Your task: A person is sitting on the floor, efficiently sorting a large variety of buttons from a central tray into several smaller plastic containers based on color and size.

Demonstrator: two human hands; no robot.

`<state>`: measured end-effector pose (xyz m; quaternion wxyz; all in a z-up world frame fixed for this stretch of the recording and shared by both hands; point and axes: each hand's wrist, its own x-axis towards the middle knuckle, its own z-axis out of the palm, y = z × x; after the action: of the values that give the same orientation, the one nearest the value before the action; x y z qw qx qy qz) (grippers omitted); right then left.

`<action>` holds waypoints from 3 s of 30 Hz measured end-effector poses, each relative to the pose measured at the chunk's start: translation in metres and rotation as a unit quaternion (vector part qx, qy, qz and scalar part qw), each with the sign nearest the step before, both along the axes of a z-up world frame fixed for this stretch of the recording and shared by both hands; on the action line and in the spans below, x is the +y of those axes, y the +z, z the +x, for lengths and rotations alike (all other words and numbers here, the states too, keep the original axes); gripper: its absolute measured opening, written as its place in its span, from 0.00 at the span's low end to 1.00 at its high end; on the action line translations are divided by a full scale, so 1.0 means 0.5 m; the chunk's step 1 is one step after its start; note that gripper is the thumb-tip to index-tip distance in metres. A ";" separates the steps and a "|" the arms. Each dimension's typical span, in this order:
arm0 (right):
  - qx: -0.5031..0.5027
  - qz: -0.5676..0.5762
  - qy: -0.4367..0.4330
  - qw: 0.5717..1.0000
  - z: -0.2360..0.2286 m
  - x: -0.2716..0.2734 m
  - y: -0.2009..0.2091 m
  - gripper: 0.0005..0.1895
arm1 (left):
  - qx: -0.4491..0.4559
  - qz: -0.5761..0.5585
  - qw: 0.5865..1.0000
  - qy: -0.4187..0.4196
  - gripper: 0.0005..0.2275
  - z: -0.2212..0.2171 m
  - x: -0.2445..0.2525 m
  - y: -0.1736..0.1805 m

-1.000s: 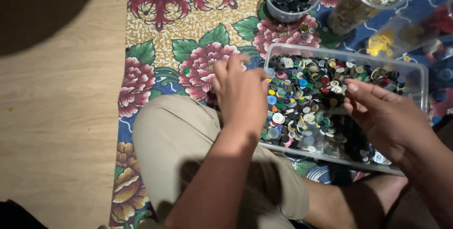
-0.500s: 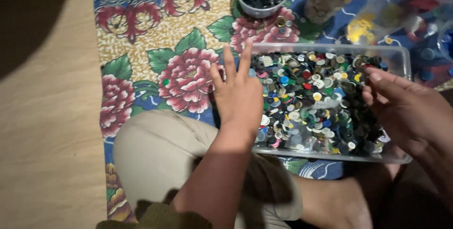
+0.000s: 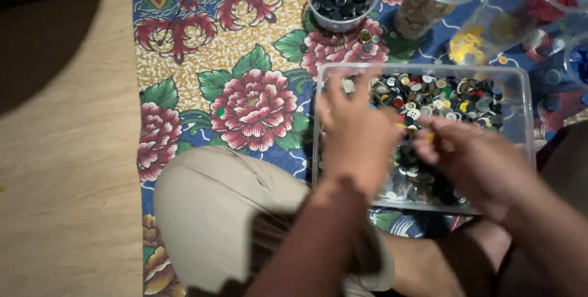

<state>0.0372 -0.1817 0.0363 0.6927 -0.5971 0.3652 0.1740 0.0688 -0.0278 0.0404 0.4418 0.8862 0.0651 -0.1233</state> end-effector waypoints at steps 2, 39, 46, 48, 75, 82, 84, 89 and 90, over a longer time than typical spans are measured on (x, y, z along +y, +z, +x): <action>0.015 0.064 -0.037 0.997 -0.016 -0.010 -0.048 0.18 | -0.145 0.068 0.986 -0.046 0.16 -0.043 -0.039 -0.045; -0.101 -0.502 0.256 0.820 -0.012 -0.112 -0.111 0.24 | -0.109 0.108 0.972 -0.179 0.17 -0.098 -0.070 -0.127; -0.259 -0.426 0.402 0.768 -0.069 -0.008 -0.126 0.34 | 0.021 0.229 0.950 -0.213 0.17 -0.081 -0.016 -0.123; -0.272 -0.375 0.358 0.811 -0.074 -0.022 -0.144 0.34 | 0.021 0.213 0.962 -0.171 0.19 -0.095 -0.002 -0.124; -0.103 -0.074 0.040 0.991 0.002 -0.220 -0.049 0.21 | -0.195 0.075 0.957 -0.201 0.19 -0.138 -0.114 -0.086; -0.086 -0.039 0.004 0.995 -0.016 -0.210 -0.002 0.26 | -0.143 0.190 0.927 -0.289 0.18 -0.124 -0.048 -0.126; -0.109 0.001 0.002 0.994 -0.015 -0.210 0.008 0.28 | -0.134 0.221 0.935 -0.243 0.19 -0.118 -0.020 -0.143; -0.080 -0.008 0.010 0.997 -0.010 -0.186 0.032 0.28 | -0.109 0.236 0.944 -0.204 0.18 -0.111 0.010 -0.110; -0.071 -0.015 0.015 0.997 -0.008 -0.184 0.032 0.29 | -0.110 0.221 0.949 -0.195 0.18 -0.111 0.011 -0.104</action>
<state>0.0331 -0.2739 0.0522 0.7052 -0.6236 0.3088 0.1356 0.0135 -0.0225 -0.0117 0.2068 0.9651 -0.1317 -0.0915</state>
